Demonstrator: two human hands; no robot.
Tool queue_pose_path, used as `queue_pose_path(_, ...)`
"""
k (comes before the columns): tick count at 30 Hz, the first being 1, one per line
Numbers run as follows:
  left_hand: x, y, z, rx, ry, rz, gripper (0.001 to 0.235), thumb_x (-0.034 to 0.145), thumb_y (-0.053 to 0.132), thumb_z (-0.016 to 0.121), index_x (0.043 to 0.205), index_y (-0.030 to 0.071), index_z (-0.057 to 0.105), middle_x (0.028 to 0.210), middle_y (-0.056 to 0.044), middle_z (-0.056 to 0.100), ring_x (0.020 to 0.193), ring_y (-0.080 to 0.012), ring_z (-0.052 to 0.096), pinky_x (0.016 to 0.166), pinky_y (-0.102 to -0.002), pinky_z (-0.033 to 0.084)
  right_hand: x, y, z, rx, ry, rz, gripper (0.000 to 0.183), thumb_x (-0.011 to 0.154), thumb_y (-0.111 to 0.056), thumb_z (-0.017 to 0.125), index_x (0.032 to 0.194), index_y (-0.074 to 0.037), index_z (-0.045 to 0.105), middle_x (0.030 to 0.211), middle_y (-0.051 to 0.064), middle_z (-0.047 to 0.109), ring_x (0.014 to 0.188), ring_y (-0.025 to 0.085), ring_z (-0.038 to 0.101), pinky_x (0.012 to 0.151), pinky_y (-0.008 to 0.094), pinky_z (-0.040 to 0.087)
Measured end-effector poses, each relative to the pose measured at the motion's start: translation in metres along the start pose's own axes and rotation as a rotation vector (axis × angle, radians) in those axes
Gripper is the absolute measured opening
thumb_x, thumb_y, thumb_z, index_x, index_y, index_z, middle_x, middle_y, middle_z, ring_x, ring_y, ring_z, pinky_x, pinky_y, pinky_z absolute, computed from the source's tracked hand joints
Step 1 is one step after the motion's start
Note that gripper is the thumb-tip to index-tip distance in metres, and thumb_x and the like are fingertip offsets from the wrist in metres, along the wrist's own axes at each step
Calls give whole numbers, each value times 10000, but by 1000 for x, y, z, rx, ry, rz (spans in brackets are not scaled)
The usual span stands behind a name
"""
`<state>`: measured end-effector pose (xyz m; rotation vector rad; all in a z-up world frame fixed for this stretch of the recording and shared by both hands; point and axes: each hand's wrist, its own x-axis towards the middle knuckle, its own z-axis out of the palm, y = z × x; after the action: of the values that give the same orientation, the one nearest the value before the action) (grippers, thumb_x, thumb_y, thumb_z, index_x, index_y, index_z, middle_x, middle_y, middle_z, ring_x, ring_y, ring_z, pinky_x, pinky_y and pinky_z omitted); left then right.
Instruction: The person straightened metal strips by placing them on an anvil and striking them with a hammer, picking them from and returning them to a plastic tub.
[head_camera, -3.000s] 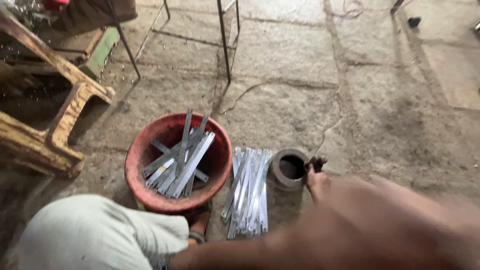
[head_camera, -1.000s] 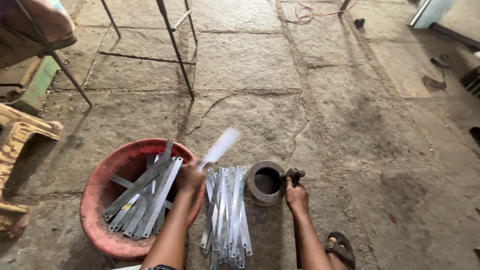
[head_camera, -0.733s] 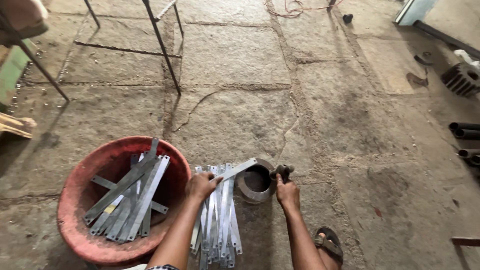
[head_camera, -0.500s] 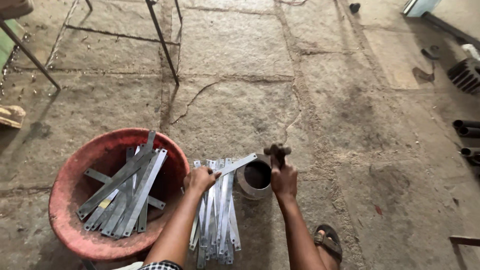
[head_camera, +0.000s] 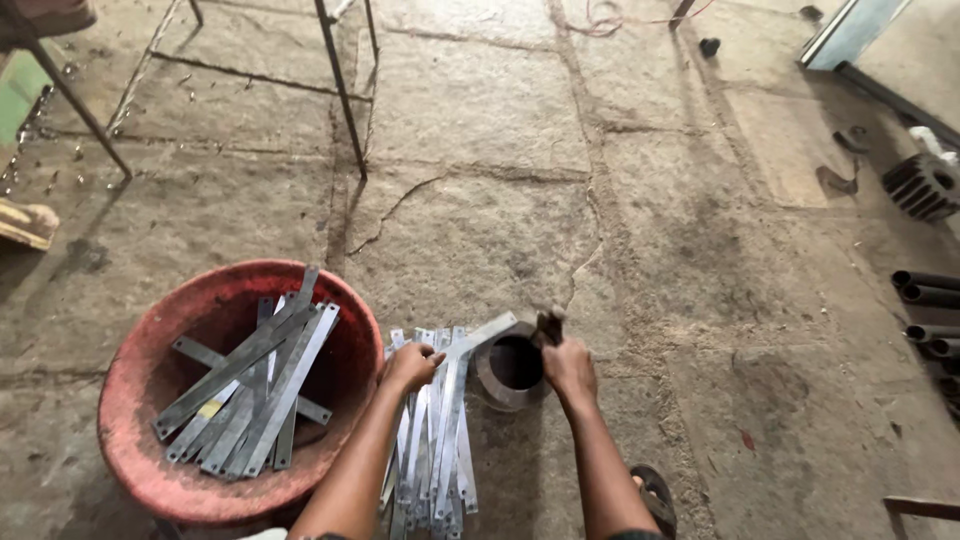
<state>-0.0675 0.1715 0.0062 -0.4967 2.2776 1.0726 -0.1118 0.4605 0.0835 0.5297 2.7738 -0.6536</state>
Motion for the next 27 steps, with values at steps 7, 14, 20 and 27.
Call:
queue_pose_path(7, 66, 68, 56, -1573, 110, 178, 258, 909, -52, 627, 1133, 18, 521, 1029, -200, 740, 817, -275, 777, 675, -403, 672, -21, 36, -2, 185, 95, 98, 621, 961, -587, 527, 1095, -29, 764, 1125, 303, 711, 1123, 489, 654, 945, 543, 510)
queue_pose_path(14, 88, 93, 88, -1294, 402, 102, 225, 883, -10, 760, 1028, -20, 589, 925, -180, 753, 733, -251, 715, 564, -397, 614, -60, -17, -60, 318, 192, -75, 496, 1002, -467, 553, 1054, -31, 783, 862, 306, 712, 881, 491, 695, 754, 550, 511)
queue_pose_path(20, 94, 89, 97, -1226, 545, 113, 221, 821, 70, 811, 937, 37, 626, 816, -63, 777, 694, -148, 736, 583, -320, 628, -86, -54, -75, 530, 452, -381, 338, 1017, -286, 567, 1026, 5, 737, 596, 141, 612, 506, 251, 551, 503, 476, 406)
queue_pose_path(27, 116, 75, 114, -754, 739, -85, 432, 727, 303, 931, 859, 7, 646, 763, -148, 728, 692, -317, 707, 679, -444, 551, -48, -60, -8, 115, -10, -53, 441, 1062, -388, 530, 1040, 9, 720, 822, 208, 721, 723, 355, 731, 652, 467, 578)
